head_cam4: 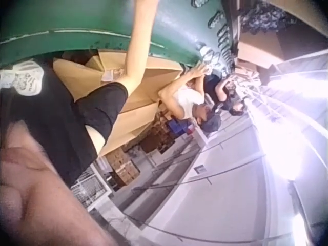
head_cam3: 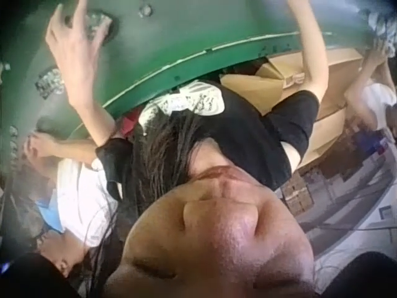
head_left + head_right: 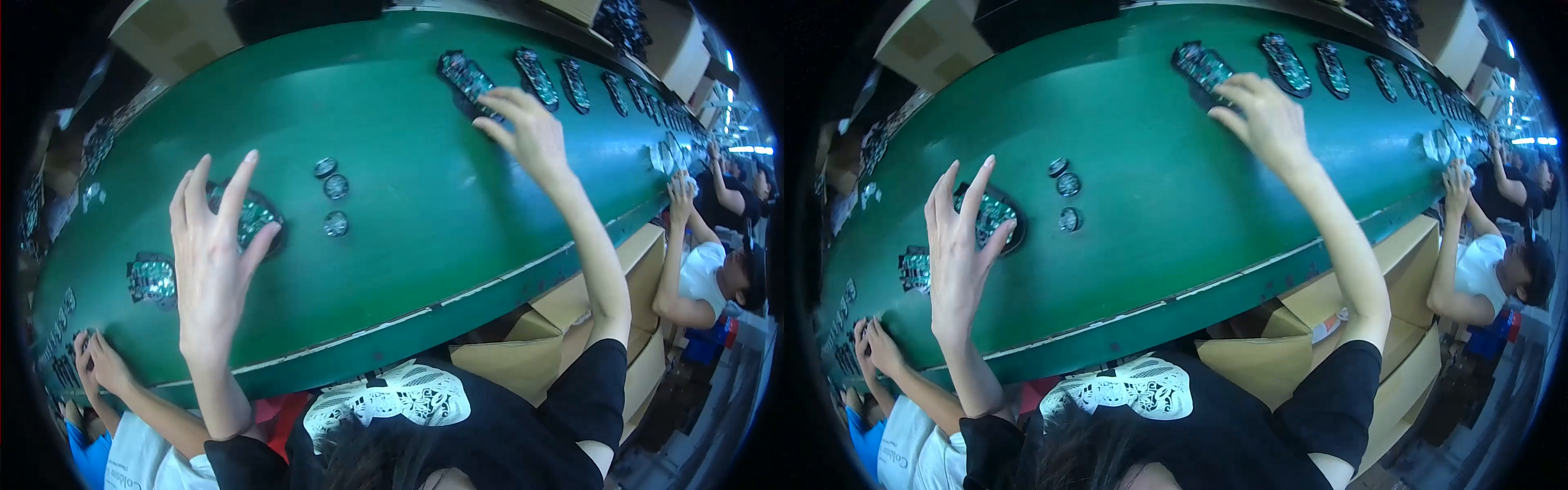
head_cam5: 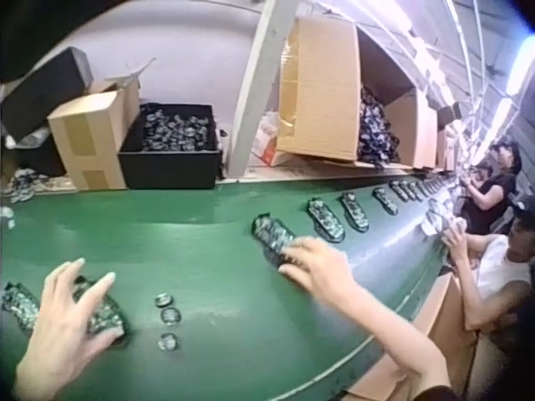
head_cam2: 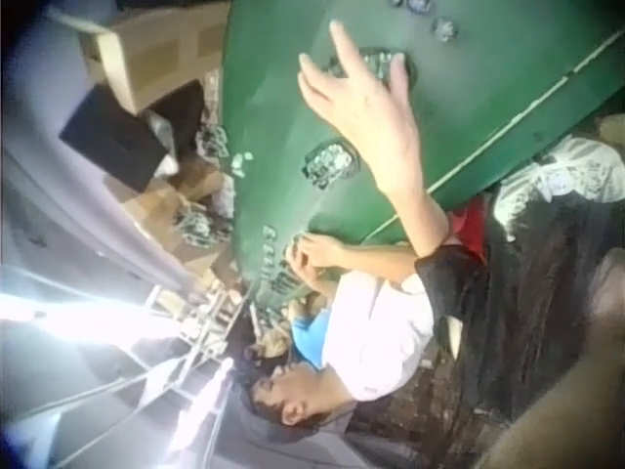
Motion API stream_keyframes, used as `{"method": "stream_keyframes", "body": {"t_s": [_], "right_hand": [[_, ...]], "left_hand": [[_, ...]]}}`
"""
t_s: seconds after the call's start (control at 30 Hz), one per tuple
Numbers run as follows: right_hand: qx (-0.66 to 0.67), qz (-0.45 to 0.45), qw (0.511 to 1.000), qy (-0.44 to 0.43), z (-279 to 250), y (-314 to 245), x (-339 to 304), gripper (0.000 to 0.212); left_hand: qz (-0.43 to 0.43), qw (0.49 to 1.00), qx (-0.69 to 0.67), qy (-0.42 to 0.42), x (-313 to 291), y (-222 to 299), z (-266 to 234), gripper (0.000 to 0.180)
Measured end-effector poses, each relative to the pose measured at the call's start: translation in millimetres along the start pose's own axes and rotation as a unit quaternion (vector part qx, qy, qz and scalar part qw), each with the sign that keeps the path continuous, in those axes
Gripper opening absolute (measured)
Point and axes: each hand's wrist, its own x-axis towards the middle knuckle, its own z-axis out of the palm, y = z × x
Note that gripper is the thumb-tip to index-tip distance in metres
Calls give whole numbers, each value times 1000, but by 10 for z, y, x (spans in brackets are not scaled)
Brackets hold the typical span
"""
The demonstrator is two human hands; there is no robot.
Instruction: The person unpacks parts from a plastic bag, puts the bag into a cardboard box, and repeatedly assembles computer mouse bases on a conveyor belt by installing scroll wheels onto circuit boards.
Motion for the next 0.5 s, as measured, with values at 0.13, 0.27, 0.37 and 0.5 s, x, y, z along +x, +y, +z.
{"method": "stream_keyframes", "body": {"t_s": [0.13, 0.27, 0.37, 0.5], "right_hand": [[-43, 33, 998, -22, 73, 15, 305, 32], [51, -69, 996, -11, -71, -766, 276, 34], [147, -154, 972, -97, -79, -1375, 318, 44], [148, -259, 947, -121, 233, -1553, 581, 36]], "left_hand": [[-99, 993, -52, -43, -178, -329, 74, 81], [-152, 981, -57, -105, -206, -350, 103, 84], [-74, 994, -53, -67, -230, -381, 196, 86], [-73, 991, -67, -92, -134, -373, 193, 85]]}}
